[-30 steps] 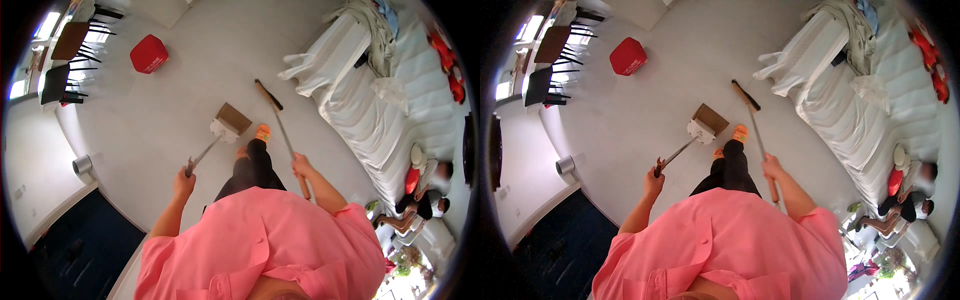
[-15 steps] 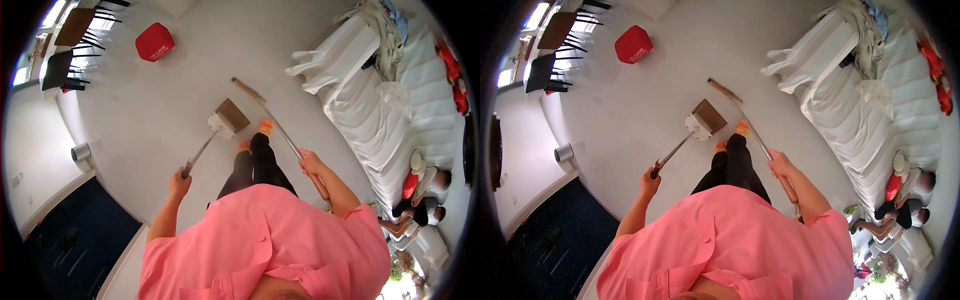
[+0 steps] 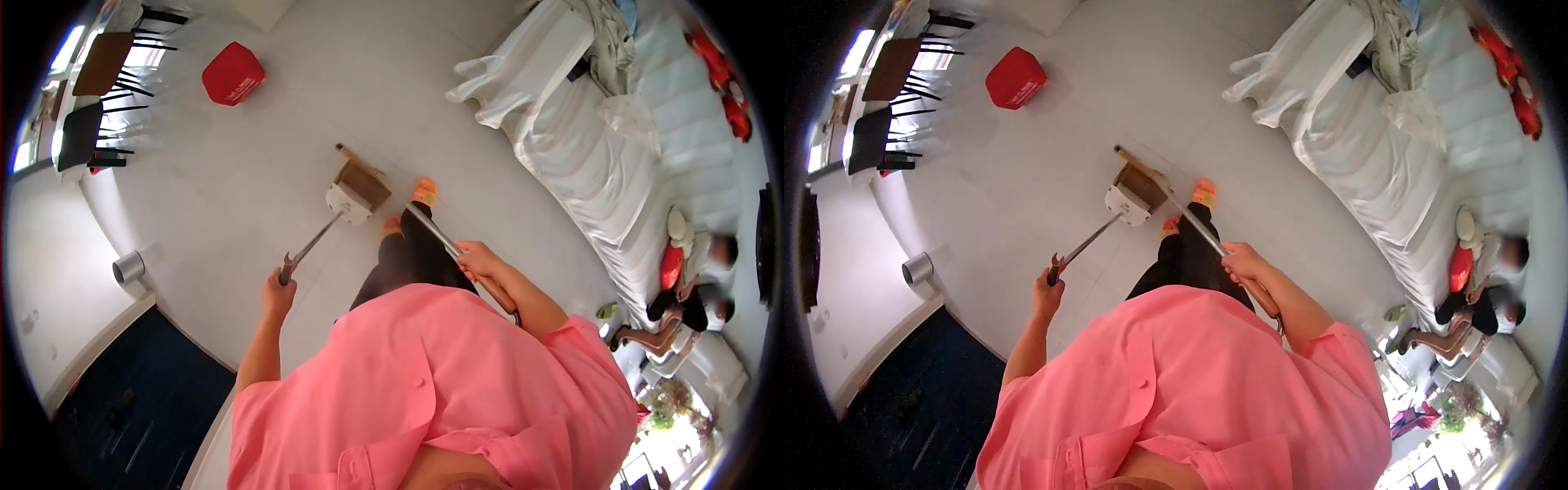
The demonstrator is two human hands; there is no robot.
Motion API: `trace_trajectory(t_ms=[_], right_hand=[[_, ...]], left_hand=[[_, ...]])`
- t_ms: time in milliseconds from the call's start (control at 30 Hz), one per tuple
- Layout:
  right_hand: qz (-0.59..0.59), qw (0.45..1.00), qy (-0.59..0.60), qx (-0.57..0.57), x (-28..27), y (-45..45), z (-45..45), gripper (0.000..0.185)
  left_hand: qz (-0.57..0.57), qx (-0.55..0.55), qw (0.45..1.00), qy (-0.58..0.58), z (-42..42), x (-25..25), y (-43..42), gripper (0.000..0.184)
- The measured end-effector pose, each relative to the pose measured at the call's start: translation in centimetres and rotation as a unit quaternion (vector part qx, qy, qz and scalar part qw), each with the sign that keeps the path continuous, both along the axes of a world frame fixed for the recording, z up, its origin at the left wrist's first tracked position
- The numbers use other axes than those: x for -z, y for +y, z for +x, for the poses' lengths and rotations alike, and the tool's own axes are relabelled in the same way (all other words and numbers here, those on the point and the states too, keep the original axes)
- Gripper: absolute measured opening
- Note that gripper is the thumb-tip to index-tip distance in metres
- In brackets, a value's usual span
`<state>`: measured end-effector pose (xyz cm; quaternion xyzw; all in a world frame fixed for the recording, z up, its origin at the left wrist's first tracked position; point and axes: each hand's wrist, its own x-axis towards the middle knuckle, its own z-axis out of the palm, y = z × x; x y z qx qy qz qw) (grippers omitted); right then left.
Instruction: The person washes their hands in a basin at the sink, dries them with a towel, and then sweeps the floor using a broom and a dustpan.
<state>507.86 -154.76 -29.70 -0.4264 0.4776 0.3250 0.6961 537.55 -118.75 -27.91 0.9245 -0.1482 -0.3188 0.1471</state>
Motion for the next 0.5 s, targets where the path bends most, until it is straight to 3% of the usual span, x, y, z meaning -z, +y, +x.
trace_trajectory(t_ms=[100,300,333,500], right_hand=[[-0.077,0.993,0.031,0.082,-0.9,0.7,-2.7,0.046],[-0.157,0.962,0.075,0.212,-0.8,2.2,-8.0,0.022],[-0.154,0.963,0.074,0.210,0.4,2.4,-9.1,0.006],[-0.133,0.951,0.086,0.266,5.2,5.8,-10.3,0.003]], left_hand=[[0.002,0.001,1.000,0.024,0.1,-0.1,0.5,0.013],[-0.006,0.078,0.997,0.030,2.1,-0.8,1.3,0.015],[-0.002,0.084,0.996,0.033,2.6,-0.8,1.3,0.015],[0.021,0.101,0.994,0.031,3.7,-1.5,1.1,0.016]])
